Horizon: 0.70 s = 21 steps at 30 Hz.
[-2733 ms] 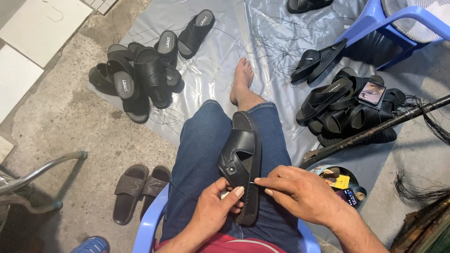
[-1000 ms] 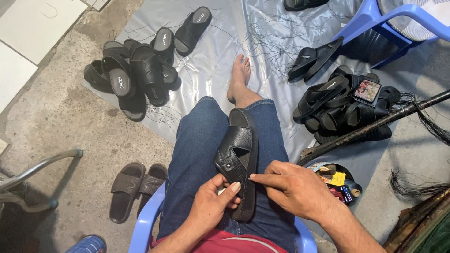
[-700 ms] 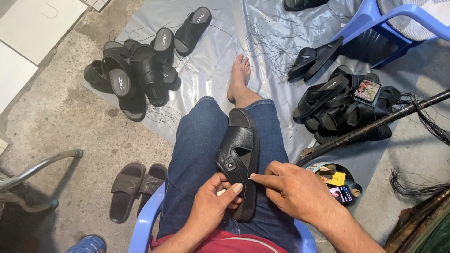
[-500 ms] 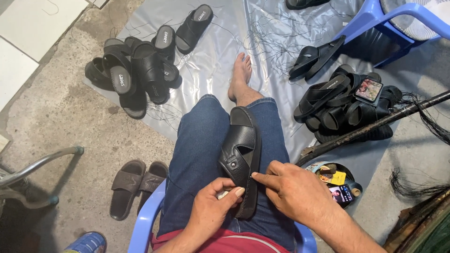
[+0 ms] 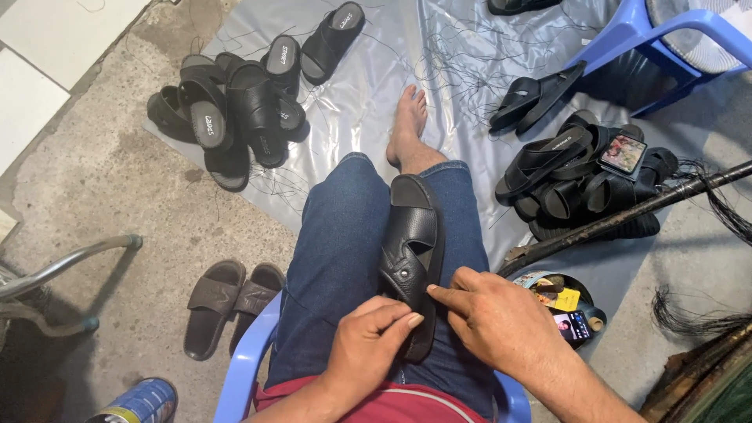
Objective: The person is hand-sewing the strap of a black sandal using a needle and thread to secure it to the base.
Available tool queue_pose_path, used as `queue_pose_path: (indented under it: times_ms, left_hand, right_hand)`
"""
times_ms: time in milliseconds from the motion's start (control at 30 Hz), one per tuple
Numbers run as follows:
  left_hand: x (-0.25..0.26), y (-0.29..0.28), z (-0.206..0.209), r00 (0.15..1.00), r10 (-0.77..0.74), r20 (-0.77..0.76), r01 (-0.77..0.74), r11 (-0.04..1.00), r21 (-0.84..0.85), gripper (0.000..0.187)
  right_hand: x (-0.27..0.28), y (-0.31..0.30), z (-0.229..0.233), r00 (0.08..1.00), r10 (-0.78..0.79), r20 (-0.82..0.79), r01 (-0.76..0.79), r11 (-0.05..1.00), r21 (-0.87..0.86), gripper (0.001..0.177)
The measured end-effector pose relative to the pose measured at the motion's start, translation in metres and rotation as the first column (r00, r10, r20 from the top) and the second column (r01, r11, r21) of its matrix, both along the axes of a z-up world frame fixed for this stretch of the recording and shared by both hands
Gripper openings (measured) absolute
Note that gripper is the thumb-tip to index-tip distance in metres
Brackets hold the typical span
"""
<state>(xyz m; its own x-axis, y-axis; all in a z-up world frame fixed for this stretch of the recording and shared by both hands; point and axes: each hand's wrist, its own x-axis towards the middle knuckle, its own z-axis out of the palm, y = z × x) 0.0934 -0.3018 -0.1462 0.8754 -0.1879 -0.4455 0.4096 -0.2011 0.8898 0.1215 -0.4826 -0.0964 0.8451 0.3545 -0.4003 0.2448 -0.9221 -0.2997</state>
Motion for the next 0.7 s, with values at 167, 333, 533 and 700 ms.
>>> queue_pose_path:
  times_ms: [167, 333, 533, 700]
  left_hand:
    - [-0.003, -0.003, 0.01, 0.772, -0.192, 0.605, 0.087, 0.976, 0.199, 0.014]
    - [-0.002, -0.003, 0.009, 0.71, -0.334, 0.619, 0.158, 0.933, 0.323, 0.016]
    - [-0.001, 0.0, 0.006, 0.736, -0.395, 0.55, 0.269, 0.916, 0.297, 0.018]
    - [0.002, 0.003, 0.008, 0.77, -0.318, 0.553, 0.217, 0.946, 0.241, 0.017]
  right_hand:
    - [-0.005, -0.008, -0.013, 0.987, -0.089, 0.131, 0.065, 0.982, 0.176, 0.027]
    - [-0.014, -0.025, -0.041, 0.972, -0.231, 0.052, 0.185, 0.877, 0.443, 0.024]
    - [-0.02, -0.034, -0.066, 0.957, -0.287, -0.028, 0.245, 0.758, 0.605, 0.024]
    - [-0.014, -0.028, -0.059, 0.966, -0.25, 0.059, 0.166, 0.783, 0.6, 0.027]
